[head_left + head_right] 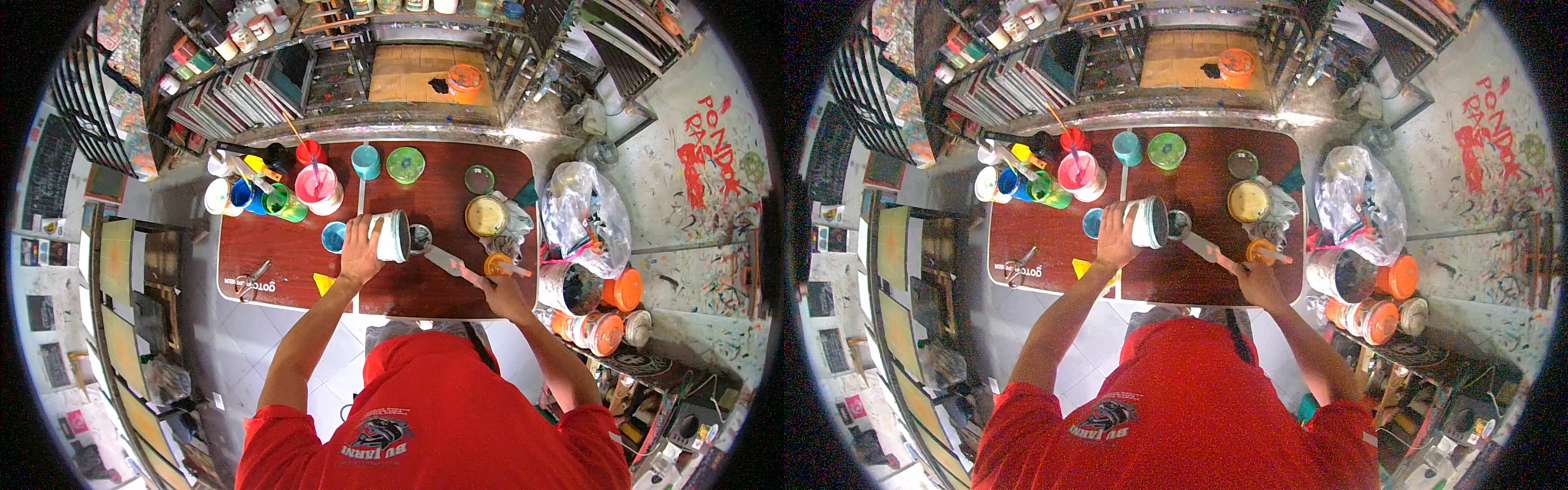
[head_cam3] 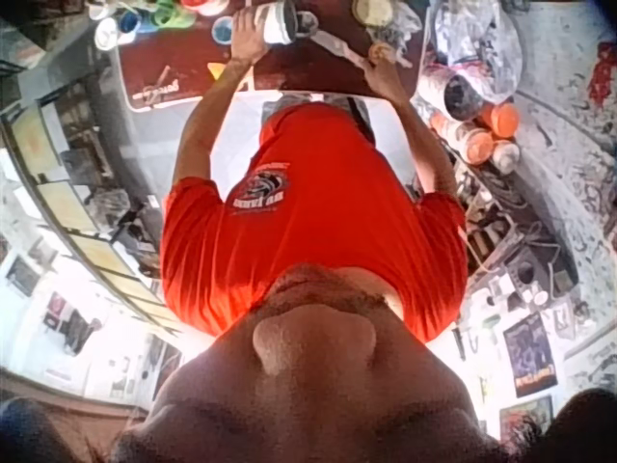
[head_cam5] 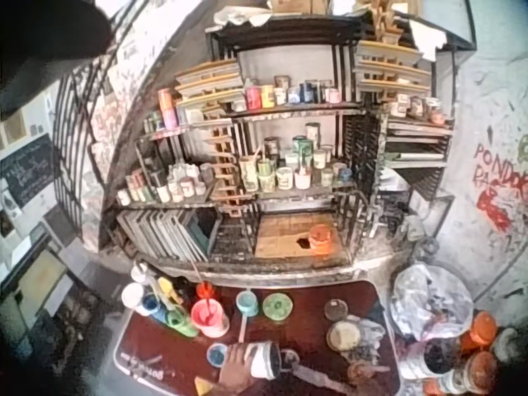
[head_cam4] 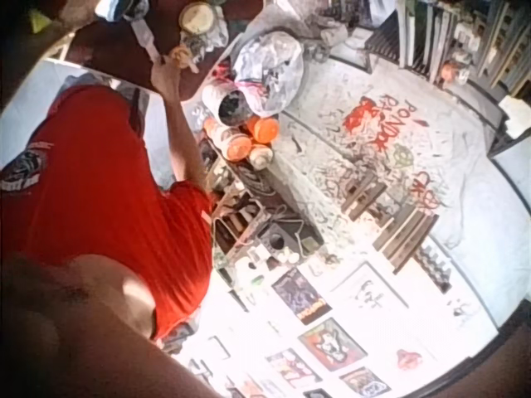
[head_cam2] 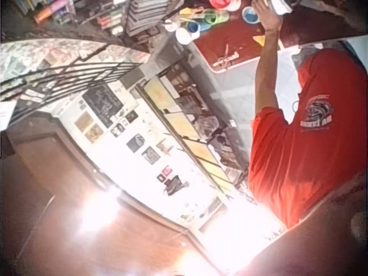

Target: The person retrieves a container from a shelf, places it on a table, and mixes the contents using a wooden stick.

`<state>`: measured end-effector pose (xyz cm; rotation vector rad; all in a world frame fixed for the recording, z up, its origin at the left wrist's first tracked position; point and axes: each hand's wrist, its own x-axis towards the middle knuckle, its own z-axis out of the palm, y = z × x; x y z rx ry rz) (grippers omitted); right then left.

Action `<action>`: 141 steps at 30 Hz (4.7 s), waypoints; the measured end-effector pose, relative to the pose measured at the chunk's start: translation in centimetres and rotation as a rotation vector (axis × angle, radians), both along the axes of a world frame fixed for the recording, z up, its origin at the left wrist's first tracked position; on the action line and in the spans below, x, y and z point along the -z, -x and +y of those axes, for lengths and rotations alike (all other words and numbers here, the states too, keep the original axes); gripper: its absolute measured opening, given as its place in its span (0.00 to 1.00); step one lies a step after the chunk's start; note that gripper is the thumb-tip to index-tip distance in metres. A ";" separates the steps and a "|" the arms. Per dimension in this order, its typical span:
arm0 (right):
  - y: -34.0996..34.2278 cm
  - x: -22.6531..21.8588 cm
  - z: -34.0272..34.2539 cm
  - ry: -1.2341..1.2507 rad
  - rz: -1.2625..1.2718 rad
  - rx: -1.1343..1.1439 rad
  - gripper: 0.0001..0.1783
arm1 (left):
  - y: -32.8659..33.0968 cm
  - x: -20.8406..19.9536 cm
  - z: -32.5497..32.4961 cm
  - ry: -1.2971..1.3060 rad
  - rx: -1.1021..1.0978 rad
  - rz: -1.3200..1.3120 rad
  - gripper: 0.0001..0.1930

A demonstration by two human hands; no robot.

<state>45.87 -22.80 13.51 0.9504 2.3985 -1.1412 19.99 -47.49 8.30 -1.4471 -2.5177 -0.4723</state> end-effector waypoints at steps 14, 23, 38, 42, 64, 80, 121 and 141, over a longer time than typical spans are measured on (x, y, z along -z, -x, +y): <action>4.0 -8.9 3.7 -0.233 0.414 -0.044 0.19 | 1.7 -7.6 0.1 -0.628 -0.130 -0.947 0.53; 4.4 -7.6 -0.4 -0.069 0.632 0.032 0.17 | 1.8 -11.6 0.3 -0.703 -0.084 -0.909 0.59; 2.4 -16.0 -0.9 -0.529 0.571 -0.237 0.11 | 2.5 -12.5 -0.4 -0.401 -0.120 -0.228 0.55; 4.5 -18.6 0.0 -0.798 0.571 -0.477 0.10 | 2.3 -11.7 -1.1 -0.426 -0.030 -0.037 0.54; 15.0 -18.0 5.5 -0.395 0.477 -0.791 0.15 | 3.9 -18.9 0.8 -0.338 0.390 0.066 0.42; 10.2 -3.2 0.5 1.160 0.389 -0.192 0.22 | 3.6 -17.5 2.0 -0.227 0.325 0.110 0.44; 11.1 1.9 2.6 -0.615 0.269 -0.695 0.11 | 0.4 -2.6 3.6 0.305 -0.019 0.050 0.51; 3.8 4.5 0.0 -0.621 0.098 -0.776 0.24 | 1.0 -2.2 3.7 0.403 0.072 0.089 0.38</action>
